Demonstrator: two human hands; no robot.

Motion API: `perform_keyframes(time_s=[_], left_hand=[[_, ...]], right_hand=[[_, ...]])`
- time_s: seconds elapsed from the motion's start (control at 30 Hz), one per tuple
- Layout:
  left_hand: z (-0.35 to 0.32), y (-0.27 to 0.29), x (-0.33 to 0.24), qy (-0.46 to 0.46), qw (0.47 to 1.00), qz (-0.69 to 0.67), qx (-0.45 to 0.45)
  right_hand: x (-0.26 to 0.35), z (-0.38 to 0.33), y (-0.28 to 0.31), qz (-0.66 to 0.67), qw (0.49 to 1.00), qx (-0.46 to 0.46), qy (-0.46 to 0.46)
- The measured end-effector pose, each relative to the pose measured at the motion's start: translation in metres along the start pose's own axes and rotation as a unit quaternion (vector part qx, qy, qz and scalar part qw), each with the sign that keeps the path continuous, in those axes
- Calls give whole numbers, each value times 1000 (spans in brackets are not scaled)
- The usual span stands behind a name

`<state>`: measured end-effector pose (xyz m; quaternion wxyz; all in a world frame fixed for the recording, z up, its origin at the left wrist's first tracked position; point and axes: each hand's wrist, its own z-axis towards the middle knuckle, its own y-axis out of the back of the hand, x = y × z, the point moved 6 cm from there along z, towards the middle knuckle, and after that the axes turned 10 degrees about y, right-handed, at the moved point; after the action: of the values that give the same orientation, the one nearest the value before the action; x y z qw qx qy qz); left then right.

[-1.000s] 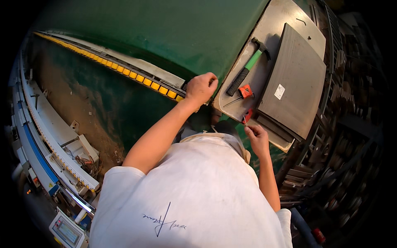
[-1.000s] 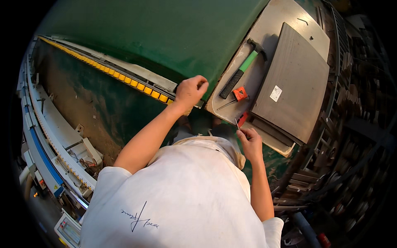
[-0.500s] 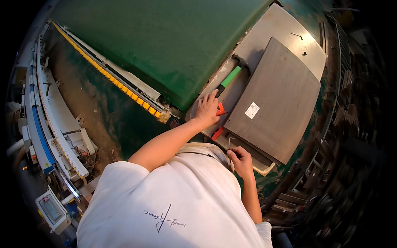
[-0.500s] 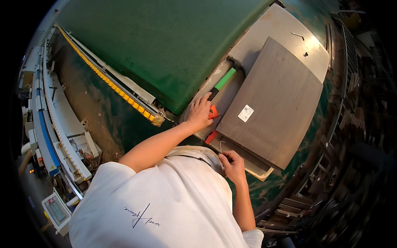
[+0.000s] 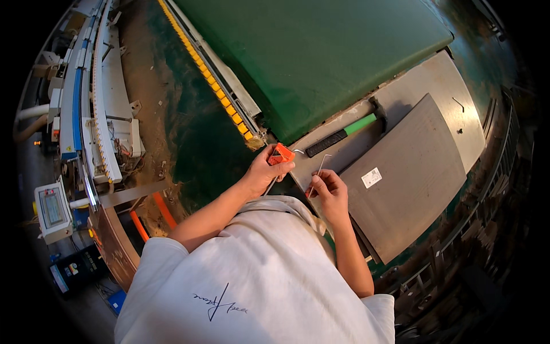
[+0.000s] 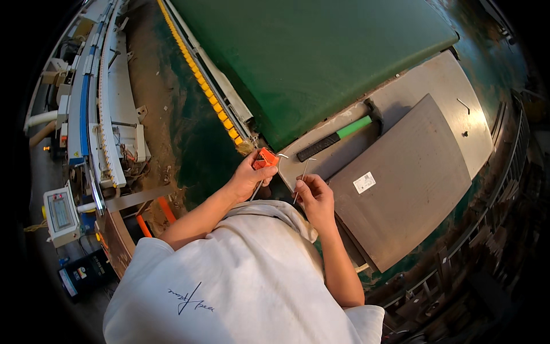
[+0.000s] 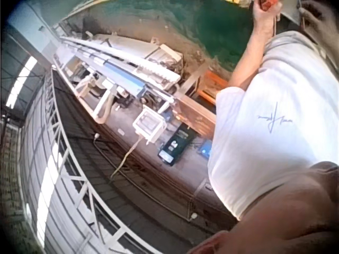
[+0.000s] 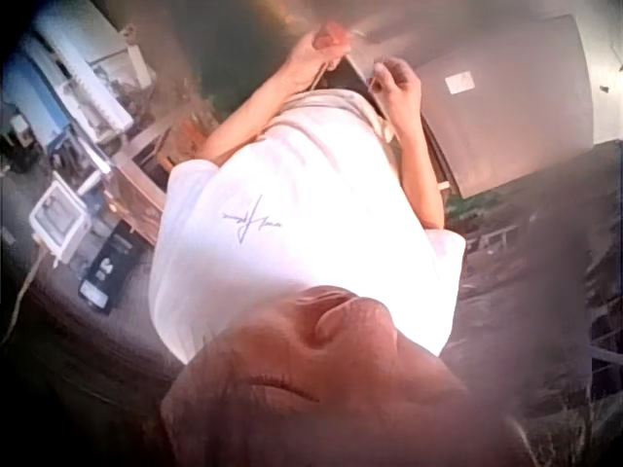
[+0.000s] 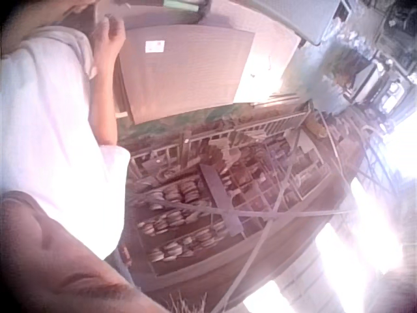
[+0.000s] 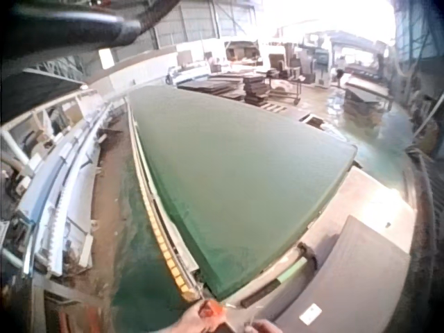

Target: The person repairs a component on a large piece of industrial machinery, using a hammer to tap parts into place and a multi-bit screwdriver to tighten screws.

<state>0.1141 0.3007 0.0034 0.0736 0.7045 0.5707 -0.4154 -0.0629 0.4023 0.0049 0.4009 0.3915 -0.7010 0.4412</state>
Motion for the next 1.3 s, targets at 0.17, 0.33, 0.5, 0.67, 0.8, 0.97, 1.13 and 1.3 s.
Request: perform_keyframes(time_s=[0.17,0.33,0.5,0.67,0.8,0.97,1.13,1.3], left_hand=[[-40,15,-22,-150,981,121,-24],[-85,25,-64,-272,928,250,-41],[-116,55,-85,-334,917,218,-17],[-135,96,-88,-348,914,209,0],[-147,122,-85,-337,918,211,9],[-158,143,-85,-358,910,208,6],[-167,151,-85,-381,886,260,-44],[-164,153,-79,-361,903,223,-71]], right_hand=[[25,7,-49,28,996,-3,84],[103,-11,-103,59,965,-2,254],[107,-15,-163,-41,948,38,313],[104,-29,-216,-57,935,78,343],[91,-36,-244,-87,937,105,323],[76,-40,-271,-168,940,101,279],[70,-41,-291,-180,929,128,296],[66,-32,-277,-72,950,105,285]])
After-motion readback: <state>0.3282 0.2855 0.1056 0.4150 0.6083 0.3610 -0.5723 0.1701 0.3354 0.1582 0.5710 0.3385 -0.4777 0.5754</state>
